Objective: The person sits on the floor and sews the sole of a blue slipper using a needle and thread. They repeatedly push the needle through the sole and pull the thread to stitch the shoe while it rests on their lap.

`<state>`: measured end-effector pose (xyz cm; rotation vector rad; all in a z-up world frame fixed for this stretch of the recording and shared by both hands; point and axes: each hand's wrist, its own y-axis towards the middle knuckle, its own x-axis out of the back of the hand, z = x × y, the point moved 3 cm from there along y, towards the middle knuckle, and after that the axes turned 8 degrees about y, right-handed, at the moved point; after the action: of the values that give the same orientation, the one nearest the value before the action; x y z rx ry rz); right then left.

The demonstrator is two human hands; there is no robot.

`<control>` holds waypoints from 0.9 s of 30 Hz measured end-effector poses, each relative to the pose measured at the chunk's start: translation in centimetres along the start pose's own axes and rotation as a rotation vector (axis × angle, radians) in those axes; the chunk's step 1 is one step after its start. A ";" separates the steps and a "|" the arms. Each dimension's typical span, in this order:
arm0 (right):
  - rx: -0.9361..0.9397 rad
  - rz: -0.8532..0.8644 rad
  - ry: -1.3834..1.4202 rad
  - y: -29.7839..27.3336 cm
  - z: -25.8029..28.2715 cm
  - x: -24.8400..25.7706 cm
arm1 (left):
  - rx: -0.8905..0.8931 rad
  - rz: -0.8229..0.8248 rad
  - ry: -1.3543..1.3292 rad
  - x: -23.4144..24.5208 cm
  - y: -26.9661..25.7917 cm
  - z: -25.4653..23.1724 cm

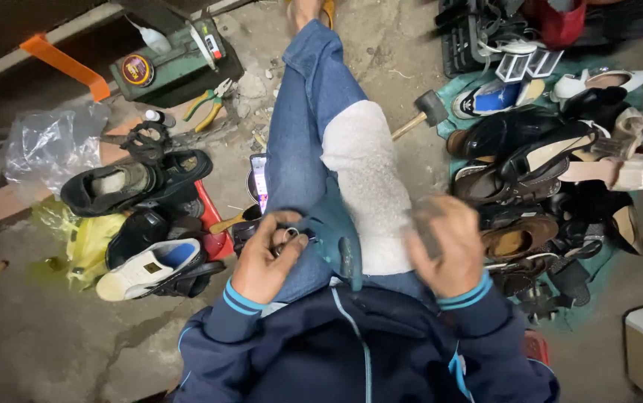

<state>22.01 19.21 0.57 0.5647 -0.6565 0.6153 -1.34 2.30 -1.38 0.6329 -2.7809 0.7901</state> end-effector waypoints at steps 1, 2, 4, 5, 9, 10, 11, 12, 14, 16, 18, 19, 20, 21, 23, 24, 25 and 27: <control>0.004 -0.003 -0.001 0.5 1.3 -0.4 | -0.004 -0.002 -0.001 -0.2 -0.2 -0.4; 0.036 0.052 0.072 0.9 2.6 -0.9 | 0.018 0.045 0.067 -0.5 -0.3 -0.6; 0.076 0.113 0.149 1.1 3.9 -1.8 | 0.043 0.081 0.131 -0.9 -0.8 -0.4; 0.107 0.157 0.111 0.9 3.8 -2.3 | 0.024 0.091 0.204 -1.1 -0.9 0.0; -0.129 0.169 0.385 0.8 3.0 -1.4 | 0.105 0.130 0.313 -1.6 -0.7 0.4; -0.128 0.170 0.384 0.9 3.6 -0.8 | 0.104 0.129 0.311 -1.7 -0.8 0.4; -0.247 0.139 0.789 1.0 3.9 -0.2 | 0.082 0.134 0.298 -1.8 -0.7 0.3; -0.364 0.102 1.194 1.1 4.2 0.4 | 0.060 0.140 0.284 -1.9 -0.7 0.1; -0.361 0.064 1.311 0.0 3.3 -0.1 | 0.056 0.151 0.284 -2.3 -0.5 0.0; -0.356 0.031 1.430 -0.7 2.5 -0.4 | 0.055 0.157 0.282 -2.6 -0.3 0.4; -0.433 0.321 0.924 -1.3 1.7 -1.1 | 0.047 0.186 0.282 -3.0 -0.1 1.3; -0.434 0.325 0.923 -0.6 2.4 -0.8 | 0.049 0.184 0.279 -3.0 -0.1 1.2; -0.390 0.396 0.682 0.1 3.1 -0.6 | 0.059 0.180 0.260 -3.0 0.0 1.2; -0.343 0.460 0.441 0.8 3.8 -0.4 | 0.068 0.177 0.241 -2.9 0.1 1.2; -0.314 0.497 0.459 -0.8 2.1 -0.9 | 0.044 0.176 0.218 -3.0 0.0 1.0; -0.287 0.532 0.479 -1.5 1.2 -1.2 | 0.018 0.177 0.198 -3.1 0.0 0.9; -0.284 0.535 0.479 -2.2 0.1 -1.5 | 0.019 0.173 0.196 -3.2 0.1 0.8; -0.270 0.503 0.459 -3.5 -2.4 -1.9 | -0.023 0.182 0.206 -3.6 0.4 0.5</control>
<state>24.10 17.72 -3.31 -0.0114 -0.4313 1.0682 1.66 3.54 -3.02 0.2786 -2.6784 0.8052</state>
